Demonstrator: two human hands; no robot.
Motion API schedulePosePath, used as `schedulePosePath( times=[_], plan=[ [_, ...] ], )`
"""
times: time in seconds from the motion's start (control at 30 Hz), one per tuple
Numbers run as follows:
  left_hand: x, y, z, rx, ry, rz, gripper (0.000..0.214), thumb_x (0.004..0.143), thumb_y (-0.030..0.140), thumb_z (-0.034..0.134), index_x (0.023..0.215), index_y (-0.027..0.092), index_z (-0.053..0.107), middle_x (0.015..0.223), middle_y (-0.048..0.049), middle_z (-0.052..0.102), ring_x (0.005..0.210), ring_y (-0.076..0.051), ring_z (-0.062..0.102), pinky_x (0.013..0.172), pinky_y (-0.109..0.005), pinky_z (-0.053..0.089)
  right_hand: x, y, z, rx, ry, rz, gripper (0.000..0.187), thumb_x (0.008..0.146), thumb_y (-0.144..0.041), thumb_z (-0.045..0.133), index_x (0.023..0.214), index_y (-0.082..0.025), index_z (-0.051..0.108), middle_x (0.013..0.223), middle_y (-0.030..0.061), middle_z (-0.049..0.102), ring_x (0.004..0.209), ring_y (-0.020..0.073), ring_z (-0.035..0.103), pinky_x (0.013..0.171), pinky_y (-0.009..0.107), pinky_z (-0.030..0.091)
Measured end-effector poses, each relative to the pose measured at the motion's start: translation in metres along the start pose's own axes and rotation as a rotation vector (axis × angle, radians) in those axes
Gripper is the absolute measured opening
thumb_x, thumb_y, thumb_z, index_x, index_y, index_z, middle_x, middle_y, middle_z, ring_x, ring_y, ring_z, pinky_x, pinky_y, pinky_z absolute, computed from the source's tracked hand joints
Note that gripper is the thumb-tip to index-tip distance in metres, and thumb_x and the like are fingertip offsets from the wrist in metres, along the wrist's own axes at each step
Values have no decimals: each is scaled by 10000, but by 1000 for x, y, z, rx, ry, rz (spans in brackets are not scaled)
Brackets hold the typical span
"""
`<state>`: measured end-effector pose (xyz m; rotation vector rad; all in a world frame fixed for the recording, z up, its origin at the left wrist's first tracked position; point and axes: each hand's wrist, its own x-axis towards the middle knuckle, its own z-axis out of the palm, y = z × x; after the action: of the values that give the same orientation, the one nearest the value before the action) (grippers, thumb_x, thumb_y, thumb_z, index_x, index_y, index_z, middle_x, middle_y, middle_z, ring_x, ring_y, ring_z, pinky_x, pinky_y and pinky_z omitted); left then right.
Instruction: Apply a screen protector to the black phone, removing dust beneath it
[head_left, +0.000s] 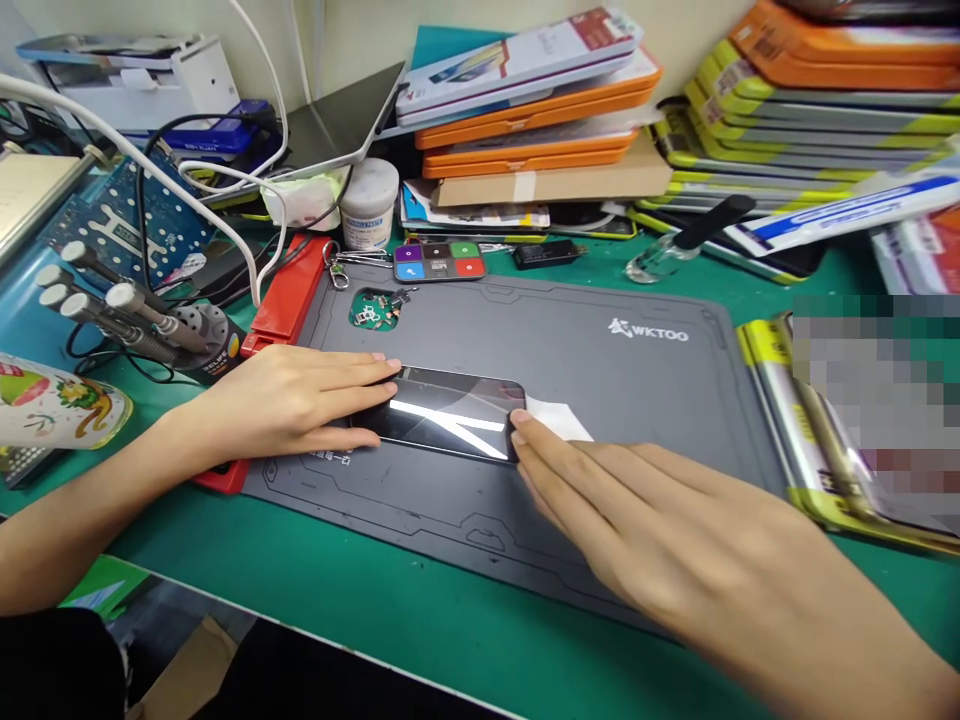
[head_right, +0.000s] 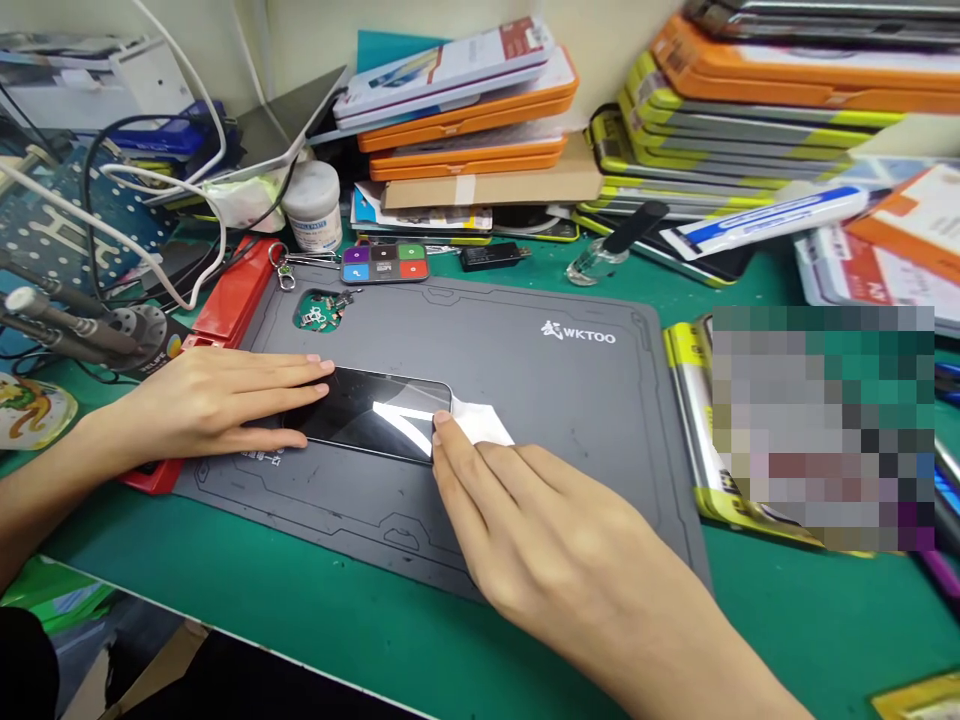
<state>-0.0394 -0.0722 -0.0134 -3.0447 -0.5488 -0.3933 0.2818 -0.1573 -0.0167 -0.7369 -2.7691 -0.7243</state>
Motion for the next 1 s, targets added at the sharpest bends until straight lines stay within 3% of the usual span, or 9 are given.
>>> schedulePosePath(
  times=[0.7,1.0],
  plan=[
    [-4,-5,3,-110,-52,-72,483,1024,434,644,1431,175,609,1492,-117,640,1368,-265,628,1166,-450,554,-1,-2,3,-8,20,53,349,889,111,511,1077,-2,782,1150,207,797,820,257,769,693,373,613],
    [-2,-5,5,-171,-54,-101,481,1013,476,647,1376,160,629,1485,-148,637,1354,-285,607,1134,-472,563,-1,-2,-1,31,21,61,271,913,50,581,1089,-21,775,1164,198,797,865,264,773,733,385,605]
  ],
)
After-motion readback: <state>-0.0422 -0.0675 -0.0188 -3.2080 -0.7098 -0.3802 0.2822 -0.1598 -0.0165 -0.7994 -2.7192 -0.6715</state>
